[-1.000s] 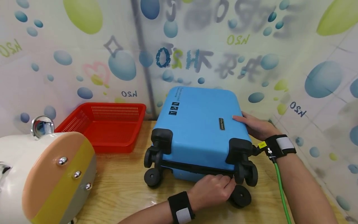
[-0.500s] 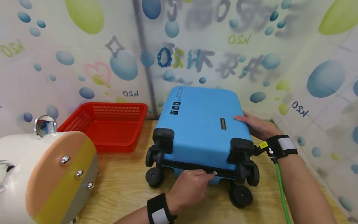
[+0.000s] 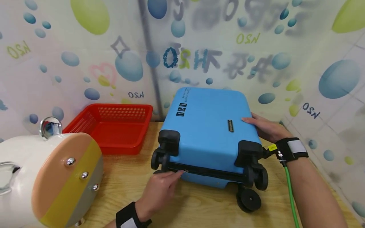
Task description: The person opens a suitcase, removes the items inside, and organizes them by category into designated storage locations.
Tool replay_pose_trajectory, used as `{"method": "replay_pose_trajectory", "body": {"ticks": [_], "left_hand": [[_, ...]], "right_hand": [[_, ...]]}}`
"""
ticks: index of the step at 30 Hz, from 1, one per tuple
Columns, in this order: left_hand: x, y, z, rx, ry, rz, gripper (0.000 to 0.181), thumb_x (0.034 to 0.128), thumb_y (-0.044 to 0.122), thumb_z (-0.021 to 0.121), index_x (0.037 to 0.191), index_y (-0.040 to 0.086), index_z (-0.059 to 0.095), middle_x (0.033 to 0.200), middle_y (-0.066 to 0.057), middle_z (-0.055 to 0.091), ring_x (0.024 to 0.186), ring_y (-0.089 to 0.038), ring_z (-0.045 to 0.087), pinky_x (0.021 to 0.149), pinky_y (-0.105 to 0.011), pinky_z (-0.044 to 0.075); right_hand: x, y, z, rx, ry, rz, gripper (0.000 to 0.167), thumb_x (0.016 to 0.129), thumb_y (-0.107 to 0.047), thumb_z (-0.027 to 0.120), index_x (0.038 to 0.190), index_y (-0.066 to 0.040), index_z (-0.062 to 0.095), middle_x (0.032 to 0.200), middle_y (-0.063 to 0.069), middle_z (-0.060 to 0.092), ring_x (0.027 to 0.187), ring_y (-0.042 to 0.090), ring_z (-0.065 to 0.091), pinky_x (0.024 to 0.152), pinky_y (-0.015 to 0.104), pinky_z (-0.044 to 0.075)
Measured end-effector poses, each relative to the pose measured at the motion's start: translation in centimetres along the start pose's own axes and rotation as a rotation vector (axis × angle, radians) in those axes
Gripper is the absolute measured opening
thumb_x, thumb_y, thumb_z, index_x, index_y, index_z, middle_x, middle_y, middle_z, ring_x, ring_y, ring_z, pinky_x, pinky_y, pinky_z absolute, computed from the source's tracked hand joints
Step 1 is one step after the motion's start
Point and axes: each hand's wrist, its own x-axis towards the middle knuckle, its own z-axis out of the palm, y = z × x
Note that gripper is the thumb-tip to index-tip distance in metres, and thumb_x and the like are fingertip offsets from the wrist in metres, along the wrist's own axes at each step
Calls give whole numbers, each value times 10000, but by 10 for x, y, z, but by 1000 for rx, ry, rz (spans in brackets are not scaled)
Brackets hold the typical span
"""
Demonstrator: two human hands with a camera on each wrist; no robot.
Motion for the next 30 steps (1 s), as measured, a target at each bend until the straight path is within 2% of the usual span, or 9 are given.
{"method": "replay_pose_trajectory", "body": {"ticks": [5, 8, 12, 13, 15, 19, 23, 26, 30], "left_hand": [[-10, -16, -1, 14, 126, 16, 300, 815, -37, 726, 1060, 129, 778, 890, 41, 782, 709, -14, 688, 664, -168, 568], [-12, -24, -4, -24, 159, -20, 281, 795, -16, 760, 1016, 153, 796, 818, 52, 775, 652, -7, 667, 604, -119, 521], [-13, -36, -13, -69, 181, -107, 195, 783, 39, 803, 922, 175, 813, 617, 72, 680, 533, 13, 560, 493, -74, 373], [-13, -40, -15, -81, 187, -133, 166, 779, 50, 813, 895, 169, 814, 599, 72, 669, 530, 15, 557, 494, -77, 369], [-12, -46, -19, -102, 189, -194, 135, 765, 55, 824, 850, 159, 814, 612, 61, 691, 558, 3, 599, 522, -94, 414], [-9, -57, -26, -148, 161, -290, 135, 759, 12, 807, 814, 136, 809, 750, 23, 771, 693, -45, 712, 631, -177, 554], [-6, -62, -31, -201, 125, -342, 154, 785, -11, 765, 837, 126, 812, 784, -3, 779, 696, -39, 716, 645, -185, 569], [-6, -65, -34, -195, 164, -363, 149, 782, -16, 772, 824, 122, 810, 759, -4, 772, 655, -19, 696, 611, -177, 557], [-3, -71, -33, -127, 224, -368, 121, 795, 9, 783, 839, 118, 812, 777, -5, 776, 653, -28, 694, 602, -208, 571]], "right_hand": [[-1, 0, 0, -5, -1, 6, 758, 1068, -458, 246, 1537, -157, -267, 1560, 325, 89, 1309, 423, 379, 957, 386, 475], [-1, -2, 1, -1, -6, 5, 757, 1069, -457, 247, 1534, -168, -276, 1566, 322, 71, 1333, 437, 341, 959, 370, 465], [0, -3, 0, 8, -10, 2, 759, 1069, -454, 256, 1535, -180, -277, 1571, 320, 60, 1351, 455, 314, 961, 376, 462], [0, -3, 0, 8, -10, 3, 759, 1069, -453, 257, 1534, -182, -278, 1572, 319, 60, 1353, 458, 313, 962, 379, 462], [-1, -3, 0, 6, -9, 5, 758, 1068, -452, 257, 1535, -182, -276, 1570, 318, 68, 1349, 453, 322, 961, 382, 464], [-2, -2, -1, -4, -5, 3, 754, 1068, -454, 249, 1537, -175, -272, 1556, 312, 101, 1322, 422, 363, 958, 376, 467], [-2, 0, 0, 0, -10, -9, 753, 1070, -451, 251, 1538, -169, -268, 1552, 309, 112, 1317, 415, 370, 968, 386, 466], [-1, -1, 0, 6, -16, -13, 759, 1069, -451, 261, 1539, -169, -264, 1551, 304, 117, 1322, 422, 365, 977, 399, 461], [-1, -2, -2, 7, -9, -19, 759, 1069, -442, 271, 1546, -158, -246, 1538, 276, 155, 1294, 361, 412, 963, 379, 466]]}}
